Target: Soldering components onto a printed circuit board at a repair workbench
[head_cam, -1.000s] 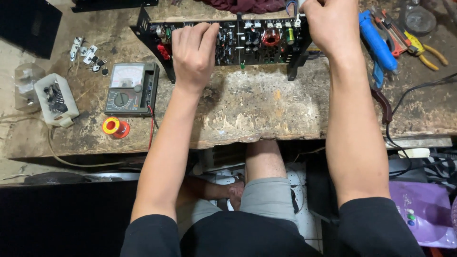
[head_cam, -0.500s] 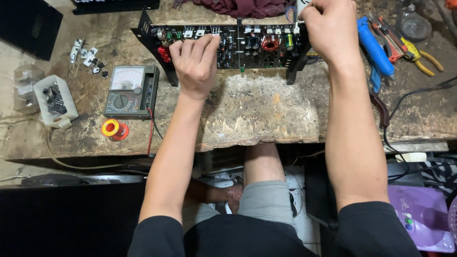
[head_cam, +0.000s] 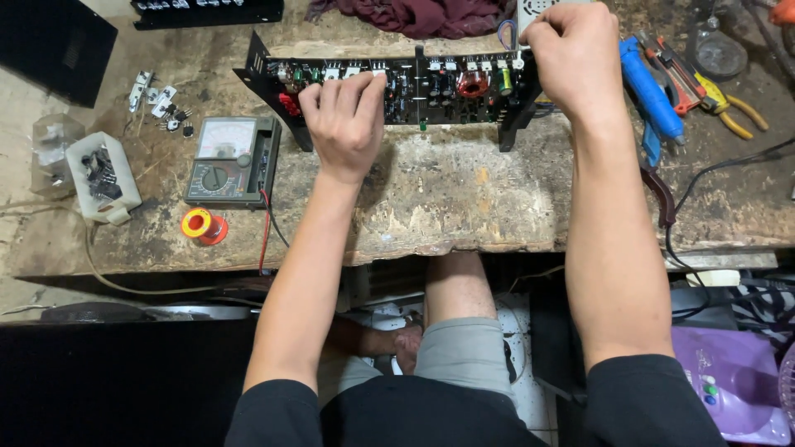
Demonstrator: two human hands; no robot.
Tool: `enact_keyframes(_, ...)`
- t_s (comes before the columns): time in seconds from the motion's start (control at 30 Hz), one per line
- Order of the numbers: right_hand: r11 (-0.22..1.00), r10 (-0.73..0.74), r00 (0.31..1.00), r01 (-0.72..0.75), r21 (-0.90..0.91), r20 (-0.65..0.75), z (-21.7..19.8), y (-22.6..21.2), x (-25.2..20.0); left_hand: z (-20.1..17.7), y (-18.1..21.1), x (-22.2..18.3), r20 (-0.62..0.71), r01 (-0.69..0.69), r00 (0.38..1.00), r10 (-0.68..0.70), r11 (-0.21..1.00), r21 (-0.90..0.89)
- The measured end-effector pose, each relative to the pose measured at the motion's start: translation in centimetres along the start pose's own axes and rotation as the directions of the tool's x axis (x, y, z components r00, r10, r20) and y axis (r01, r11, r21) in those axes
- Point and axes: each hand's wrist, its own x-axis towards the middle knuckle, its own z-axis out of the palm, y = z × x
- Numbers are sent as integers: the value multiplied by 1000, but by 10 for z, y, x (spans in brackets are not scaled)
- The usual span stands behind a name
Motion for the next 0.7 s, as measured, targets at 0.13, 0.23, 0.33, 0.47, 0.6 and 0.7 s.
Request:
enact_keyframes(0.13, 998, 48, 999, -49, 46, 23, -9, -20, -9, -9, 9, -2, 69, 73, 995, -76, 996, 46)
enact_keyframes(0.23, 1000, 30, 999, -30, 1, 13, -10, -19, -13, -26, 29, -6, 134, 274, 956, -261, 958, -81)
enact_keyframes(0.33, 1000, 13, 1000, -13, -9, 23, -18, -35, -29, -56, 62, -1, 334, 730, 680, -653, 561, -391)
enact_keyframes(0.47, 992, -113, 993, 111, -67, -27, -22, -44, -63, -82, 77, 2, 633, 931, 159, -758, -99, -353)
enact_keyframes(0.6, 970, -234, 958, 220, -99, -165, -19, -51, -108, -97, 86, -4, 679, 868, 55, -733, -300, -395)
enact_keyframes(0.7, 950, -307, 926, 287, -119, -220, -14, -54, -137, -103, 93, -19, 644, 857, -21, -765, -346, -383)
